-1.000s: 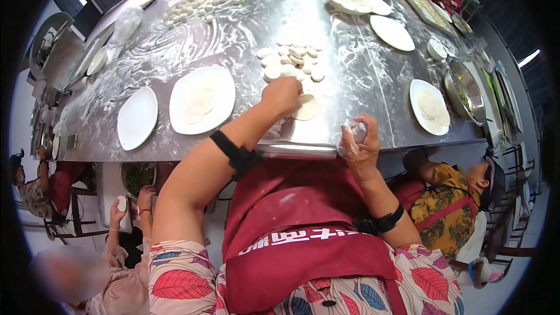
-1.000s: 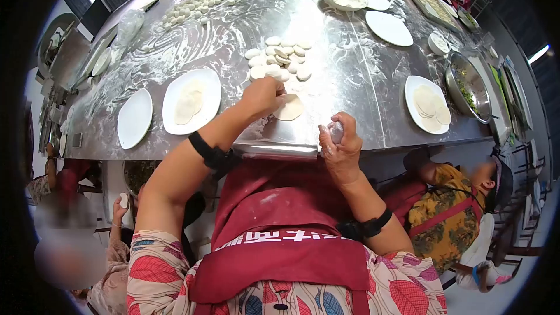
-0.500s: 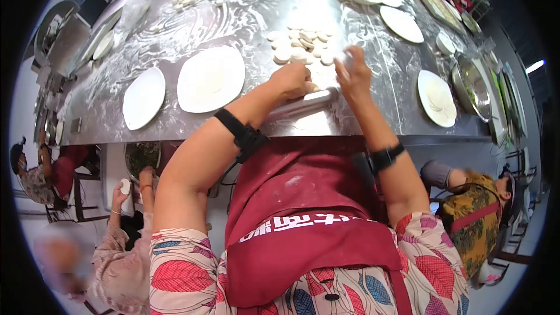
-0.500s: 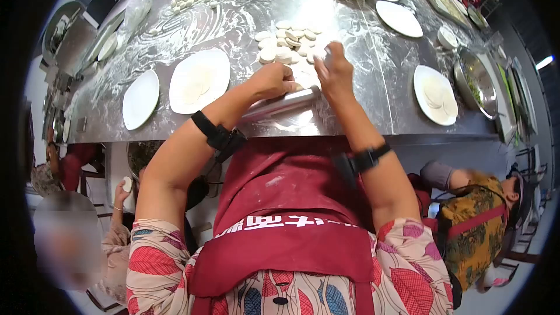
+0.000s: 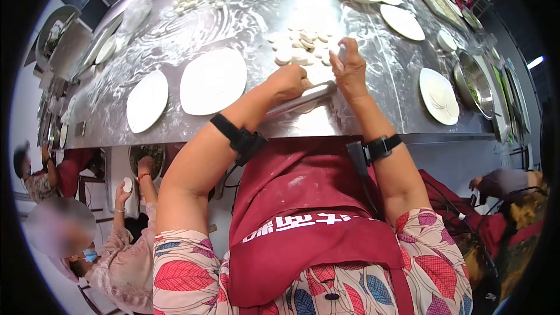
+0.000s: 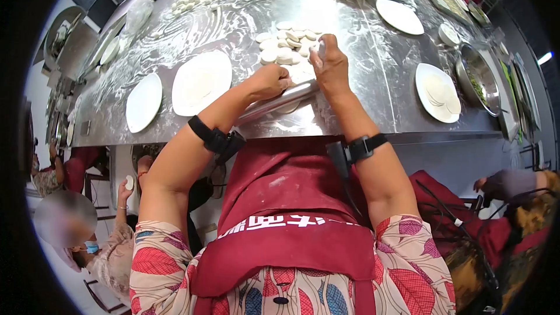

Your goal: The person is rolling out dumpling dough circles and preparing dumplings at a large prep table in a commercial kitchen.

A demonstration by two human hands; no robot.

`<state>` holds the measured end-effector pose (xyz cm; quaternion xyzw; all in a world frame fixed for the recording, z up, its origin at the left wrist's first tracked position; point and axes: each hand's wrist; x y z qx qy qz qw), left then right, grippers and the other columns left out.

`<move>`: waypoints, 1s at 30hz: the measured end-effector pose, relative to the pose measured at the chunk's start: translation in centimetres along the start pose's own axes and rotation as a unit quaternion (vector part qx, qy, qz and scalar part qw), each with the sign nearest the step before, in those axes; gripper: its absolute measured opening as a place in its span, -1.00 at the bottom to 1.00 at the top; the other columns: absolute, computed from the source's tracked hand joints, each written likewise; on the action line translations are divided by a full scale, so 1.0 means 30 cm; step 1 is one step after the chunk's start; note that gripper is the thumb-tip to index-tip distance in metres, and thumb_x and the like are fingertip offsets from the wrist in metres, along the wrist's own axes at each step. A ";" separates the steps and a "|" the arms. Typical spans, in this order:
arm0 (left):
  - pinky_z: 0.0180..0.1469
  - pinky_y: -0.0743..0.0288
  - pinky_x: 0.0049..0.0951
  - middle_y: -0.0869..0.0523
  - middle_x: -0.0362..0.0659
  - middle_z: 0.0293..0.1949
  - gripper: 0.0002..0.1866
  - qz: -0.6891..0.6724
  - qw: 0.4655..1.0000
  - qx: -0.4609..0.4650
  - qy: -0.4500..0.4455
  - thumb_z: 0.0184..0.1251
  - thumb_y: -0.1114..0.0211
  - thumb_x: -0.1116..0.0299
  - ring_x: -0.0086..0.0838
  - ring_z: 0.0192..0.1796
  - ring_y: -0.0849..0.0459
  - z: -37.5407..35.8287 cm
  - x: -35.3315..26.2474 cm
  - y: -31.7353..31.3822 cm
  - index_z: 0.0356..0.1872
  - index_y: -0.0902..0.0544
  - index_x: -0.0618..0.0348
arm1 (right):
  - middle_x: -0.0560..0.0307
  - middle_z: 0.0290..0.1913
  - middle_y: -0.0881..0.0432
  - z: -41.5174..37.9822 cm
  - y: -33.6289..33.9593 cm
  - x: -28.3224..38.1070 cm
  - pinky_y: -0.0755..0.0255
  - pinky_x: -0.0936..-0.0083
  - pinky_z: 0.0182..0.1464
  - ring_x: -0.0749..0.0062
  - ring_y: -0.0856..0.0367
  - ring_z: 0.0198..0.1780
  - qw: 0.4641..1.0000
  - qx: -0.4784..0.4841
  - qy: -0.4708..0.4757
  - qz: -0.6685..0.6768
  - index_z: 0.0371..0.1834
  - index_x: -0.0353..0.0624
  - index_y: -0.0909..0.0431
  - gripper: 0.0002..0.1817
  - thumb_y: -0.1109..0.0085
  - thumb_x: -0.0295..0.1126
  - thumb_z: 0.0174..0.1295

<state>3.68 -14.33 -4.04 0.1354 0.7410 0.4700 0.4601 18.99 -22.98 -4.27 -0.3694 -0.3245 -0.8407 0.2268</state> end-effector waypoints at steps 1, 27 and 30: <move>-0.20 -0.46 -0.27 -0.65 0.16 -0.34 -0.74 -0.006 1.000 0.017 -0.013 0.12 -0.21 0.33 -0.13 -0.28 -0.65 0.007 0.005 0.001 -0.28 -0.61 0.35 | -0.18 -0.43 -0.54 -0.021 0.020 -0.007 -0.41 0.26 -0.38 -0.03 -0.58 -0.42 0.999 -0.019 0.015 -0.029 -0.11 -0.17 -0.31 -0.69 -0.18 -0.48 0.13; -0.15 -0.50 -0.24 -0.70 0.04 -0.31 -0.70 -0.006 1.000 0.016 0.019 0.02 -0.31 0.18 -0.16 -0.18 -0.67 -0.069 -0.014 0.003 -0.32 -0.67 0.19 | 0.15 -0.51 -0.48 -0.271 0.148 0.048 -0.33 0.59 -0.58 0.58 -0.48 -0.61 0.997 -0.052 -0.012 0.048 -0.09 -0.13 -0.30 -0.68 -0.16 -0.58 0.13; -0.15 -0.45 -0.16 -0.65 0.13 -0.37 -0.69 -0.026 0.994 -0.106 -0.027 0.01 -0.32 0.18 0.02 -0.24 -0.61 -0.085 0.010 -0.090 -0.37 -0.62 0.25 | 0.10 -0.43 -0.50 -0.242 0.133 0.015 -0.34 0.58 -0.58 0.56 -0.48 -0.61 0.998 -0.060 0.013 0.019 -0.09 -0.13 -0.31 -0.68 -0.16 -0.59 0.13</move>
Point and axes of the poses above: each hand's wrist, its own z-axis towards the middle knuckle, its own y-axis out of the back of the hand, x = y × z
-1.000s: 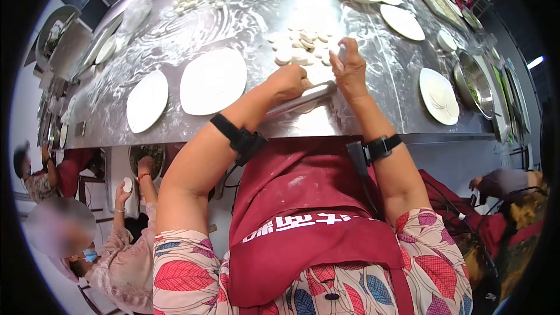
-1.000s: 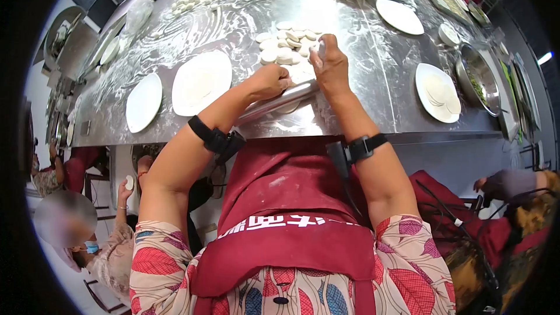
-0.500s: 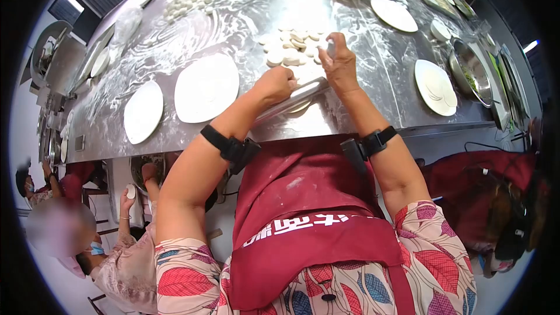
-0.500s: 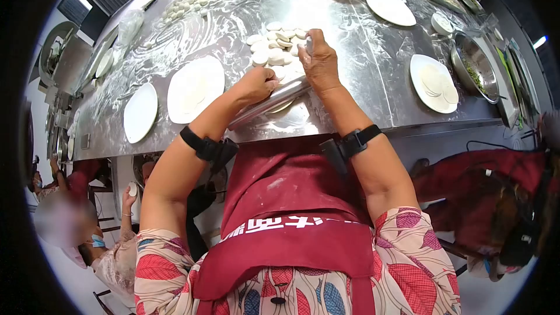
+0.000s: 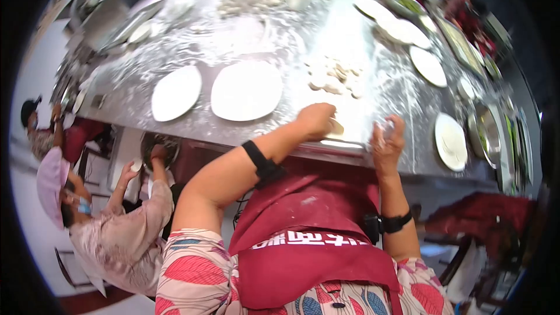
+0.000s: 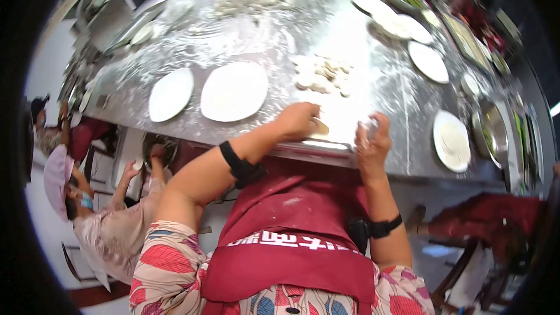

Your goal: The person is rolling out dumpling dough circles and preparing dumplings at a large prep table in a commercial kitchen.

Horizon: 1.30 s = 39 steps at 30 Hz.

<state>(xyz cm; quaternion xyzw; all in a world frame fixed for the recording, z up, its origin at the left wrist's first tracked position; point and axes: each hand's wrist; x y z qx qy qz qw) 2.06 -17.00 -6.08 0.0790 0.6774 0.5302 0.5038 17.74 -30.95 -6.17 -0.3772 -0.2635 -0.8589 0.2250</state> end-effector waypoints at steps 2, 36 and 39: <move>-0.20 -0.48 -0.25 -0.65 0.07 -0.41 -0.71 -0.048 0.996 -0.064 -0.030 0.02 -0.33 0.24 -0.11 -0.31 -0.63 -0.022 0.037 0.000 -0.34 -0.59 0.27 | 0.08 -0.36 -0.50 -0.002 0.003 0.021 -0.35 0.58 -0.58 0.57 -0.48 -0.60 1.000 -0.002 0.012 -0.007 -0.09 -0.11 -0.32 -0.70 -0.15 -0.57 0.14; -0.22 -0.44 -0.32 -0.56 -0.04 -0.43 -0.87 -0.068 0.988 -0.130 -0.052 -0.01 -0.30 0.45 -0.21 -0.30 -0.58 -0.350 0.031 0.154 -0.39 -0.60 0.20 | -0.03 -0.49 -0.50 -0.006 0.009 0.000 -0.37 0.36 -0.50 0.20 -0.49 -0.59 1.000 0.007 0.015 -0.012 -0.07 -0.16 -0.34 -0.64 -0.23 -0.49 0.07; -0.25 -0.48 -0.38 -0.61 -0.06 -0.45 -0.86 -0.089 0.988 -0.123 0.007 0.03 -0.28 0.47 -0.33 -0.37 -0.61 -0.311 0.000 0.197 -0.36 -0.60 0.27 | 0.11 -0.55 -0.45 -0.015 0.020 0.044 -0.31 0.52 -0.55 0.51 -0.42 -0.63 1.000 0.018 0.008 0.023 -0.10 -0.14 -0.33 -0.69 -0.19 -0.54 0.12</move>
Point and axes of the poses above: each hand's wrist, its own z-axis towards the middle knuckle, its own y-axis out of the back of the hand, x = y × z
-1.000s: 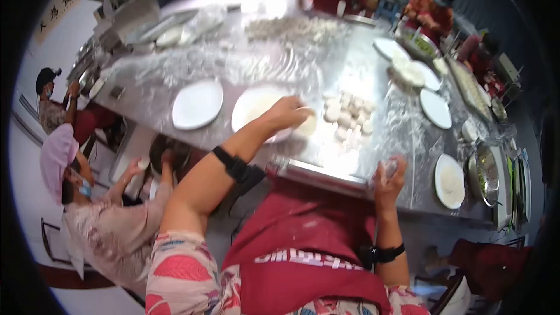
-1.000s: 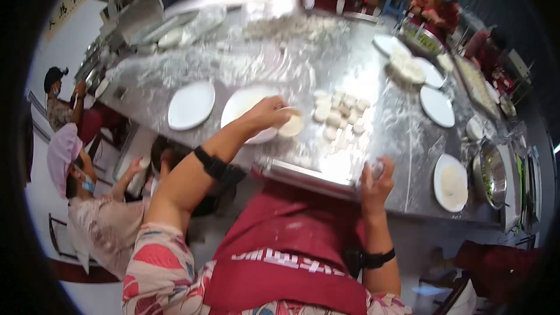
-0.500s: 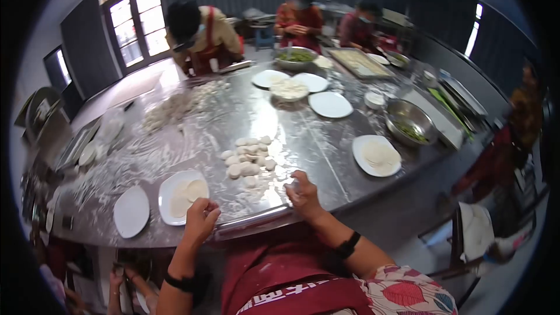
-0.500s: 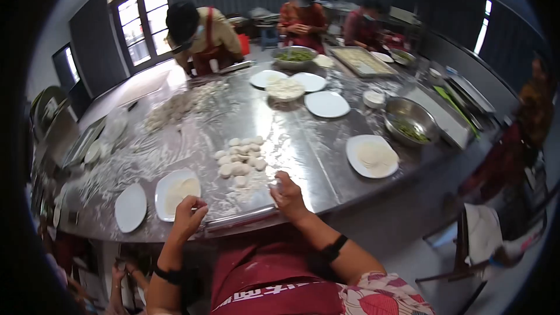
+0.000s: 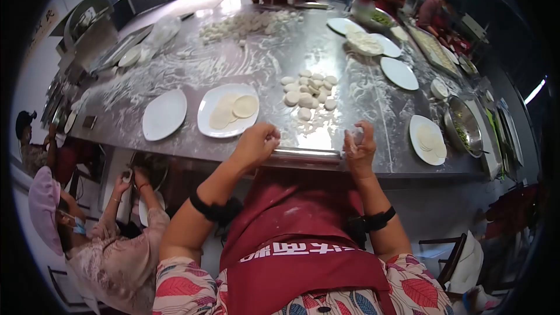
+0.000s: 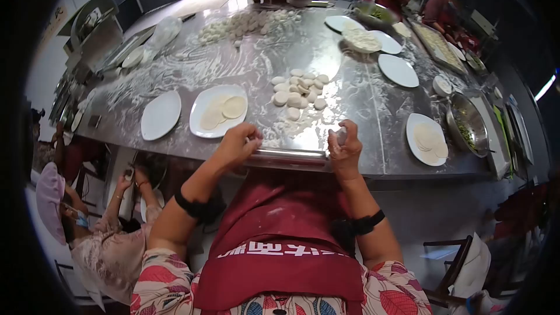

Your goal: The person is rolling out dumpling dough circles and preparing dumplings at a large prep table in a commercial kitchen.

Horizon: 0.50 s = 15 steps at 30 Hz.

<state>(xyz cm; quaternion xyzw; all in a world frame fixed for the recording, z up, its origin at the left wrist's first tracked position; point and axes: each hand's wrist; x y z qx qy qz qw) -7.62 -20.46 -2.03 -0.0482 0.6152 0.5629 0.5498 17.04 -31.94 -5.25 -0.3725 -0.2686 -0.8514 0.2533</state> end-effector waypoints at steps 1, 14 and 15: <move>-0.24 -0.48 -0.37 -0.62 -0.05 -0.43 -0.86 0.019 1.000 0.005 0.012 0.03 -0.28 0.47 -0.30 -0.36 -0.61 0.026 0.005 0.001 -0.36 -0.60 0.26 | 0.14 -0.56 -0.44 -0.002 0.003 -0.002 -0.30 0.54 -0.56 0.56 -0.41 -0.63 1.000 -0.008 0.011 -0.001 -0.11 -0.14 -0.33 -0.70 -0.18 -0.55 0.13; -0.12 -0.51 -0.15 -0.69 0.05 -0.21 -0.51 0.277 0.938 0.143 0.151 0.00 -0.31 -0.04 -0.14 -0.10 -0.66 0.460 -0.039 -0.198 -0.24 -0.67 0.21 | 0.07 -0.44 -0.48 -0.012 -0.003 -0.045 -0.32 0.46 -0.57 0.45 -0.43 -0.64 0.995 -0.043 0.068 -0.060 -0.05 -0.14 -0.34 -0.62 -0.24 -0.53 0.07; -0.11 -0.51 -0.15 -0.68 0.06 -0.18 -0.46 0.272 0.938 0.154 0.151 -0.04 -0.32 -0.09 -0.14 -0.08 -0.65 0.452 -0.057 -0.193 -0.22 -0.67 0.22 | 0.08 -0.47 -0.47 -0.015 -0.004 -0.043 -0.31 0.45 -0.57 0.45 -0.42 -0.64 0.992 -0.050 0.087 -0.078 -0.05 -0.14 -0.35 -0.61 -0.25 -0.53 0.07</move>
Point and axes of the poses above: each hand's wrist, its own z-axis towards the middle knuckle, its own y-axis out of the back of the hand, x = y × z
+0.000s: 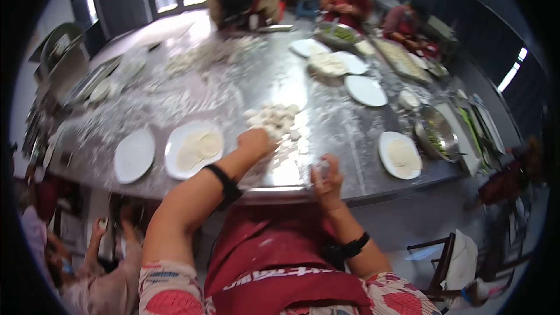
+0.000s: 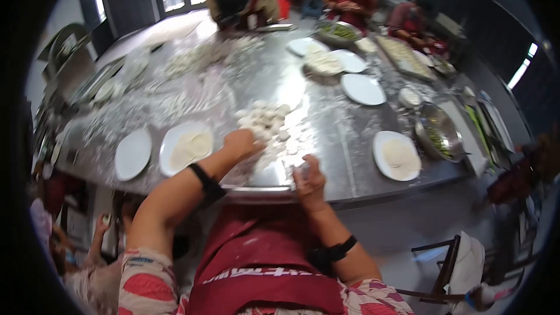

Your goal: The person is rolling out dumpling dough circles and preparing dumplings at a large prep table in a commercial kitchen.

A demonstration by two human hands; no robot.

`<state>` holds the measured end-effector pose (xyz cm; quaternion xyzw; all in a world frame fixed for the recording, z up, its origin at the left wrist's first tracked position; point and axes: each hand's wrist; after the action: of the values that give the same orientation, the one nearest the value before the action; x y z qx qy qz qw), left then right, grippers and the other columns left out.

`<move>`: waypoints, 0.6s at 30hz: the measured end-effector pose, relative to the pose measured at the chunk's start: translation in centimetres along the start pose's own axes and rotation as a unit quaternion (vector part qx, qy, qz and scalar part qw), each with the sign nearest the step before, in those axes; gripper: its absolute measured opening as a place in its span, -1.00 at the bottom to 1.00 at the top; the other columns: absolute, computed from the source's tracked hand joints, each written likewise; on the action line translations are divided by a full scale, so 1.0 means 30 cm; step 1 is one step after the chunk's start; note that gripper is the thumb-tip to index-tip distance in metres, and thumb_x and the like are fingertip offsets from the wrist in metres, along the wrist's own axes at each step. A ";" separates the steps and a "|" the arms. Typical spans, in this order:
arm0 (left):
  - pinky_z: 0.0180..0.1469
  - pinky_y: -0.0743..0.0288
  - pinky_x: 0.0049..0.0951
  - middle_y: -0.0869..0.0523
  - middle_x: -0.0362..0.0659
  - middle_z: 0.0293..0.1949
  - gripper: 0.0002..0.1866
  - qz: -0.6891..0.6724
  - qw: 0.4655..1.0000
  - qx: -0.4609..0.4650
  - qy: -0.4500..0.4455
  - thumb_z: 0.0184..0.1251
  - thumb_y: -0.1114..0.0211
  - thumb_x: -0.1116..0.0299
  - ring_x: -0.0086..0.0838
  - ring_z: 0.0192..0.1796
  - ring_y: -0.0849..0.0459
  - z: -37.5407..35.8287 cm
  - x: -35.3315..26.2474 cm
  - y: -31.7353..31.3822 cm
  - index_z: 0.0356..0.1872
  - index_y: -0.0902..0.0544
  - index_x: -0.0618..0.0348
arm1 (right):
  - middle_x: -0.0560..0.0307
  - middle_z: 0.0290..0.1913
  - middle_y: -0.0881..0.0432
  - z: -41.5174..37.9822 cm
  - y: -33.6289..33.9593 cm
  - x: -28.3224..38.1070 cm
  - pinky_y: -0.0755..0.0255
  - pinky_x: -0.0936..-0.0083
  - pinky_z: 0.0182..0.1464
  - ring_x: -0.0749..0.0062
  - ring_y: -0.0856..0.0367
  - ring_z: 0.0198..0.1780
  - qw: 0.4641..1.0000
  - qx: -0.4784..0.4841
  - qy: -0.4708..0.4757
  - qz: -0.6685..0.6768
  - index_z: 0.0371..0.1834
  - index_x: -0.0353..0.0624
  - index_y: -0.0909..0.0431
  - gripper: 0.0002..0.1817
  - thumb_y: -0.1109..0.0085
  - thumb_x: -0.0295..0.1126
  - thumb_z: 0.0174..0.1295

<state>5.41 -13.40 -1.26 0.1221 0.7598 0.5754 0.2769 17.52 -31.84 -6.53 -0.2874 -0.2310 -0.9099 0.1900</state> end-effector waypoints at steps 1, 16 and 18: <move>-0.11 -0.51 -0.16 -0.68 0.06 -0.19 -0.45 0.004 1.000 -0.014 -0.017 -0.06 -0.34 -0.08 -0.13 -0.08 -0.65 0.009 0.005 -0.015 -0.22 -0.67 0.23 | 0.08 -0.50 -0.45 0.000 0.002 0.011 -0.31 0.46 -0.57 0.45 -0.41 -0.64 0.999 0.010 -0.031 0.016 -0.05 -0.13 -0.35 -0.61 -0.26 -0.52 0.06; -0.14 -0.56 -0.38 -0.63 -0.05 -0.21 -0.62 -0.615 0.777 0.131 0.025 0.21 -0.25 0.40 -0.30 -0.15 -0.65 -0.079 0.029 -0.018 0.00 -0.44 0.36 | 0.07 -0.50 -0.44 0.010 0.008 0.028 -0.32 0.51 -0.55 0.45 -0.39 -0.62 0.998 0.006 -0.042 0.056 -0.09 -0.10 -0.35 -0.63 -0.26 -0.53 0.06; -0.13 -0.59 -0.51 -0.62 -0.12 -0.21 -0.64 -0.667 0.733 0.127 0.048 0.25 -0.22 0.46 -0.42 -0.16 -0.64 -0.129 0.035 0.013 0.05 -0.41 0.35 | 0.07 -0.50 -0.45 0.017 0.007 0.036 -0.32 0.50 -0.55 0.44 -0.40 -0.63 0.998 0.001 -0.031 0.055 -0.09 -0.09 -0.36 -0.64 -0.27 -0.52 0.06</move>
<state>2.35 -15.87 -0.47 -0.4097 0.7244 0.1468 0.5347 17.02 -31.98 -5.43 -0.3280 -0.2213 -0.8884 0.2328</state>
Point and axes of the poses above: each hand's wrist, its own z-axis towards the middle knuckle, its own y-axis out of the back of the hand, x = y × z
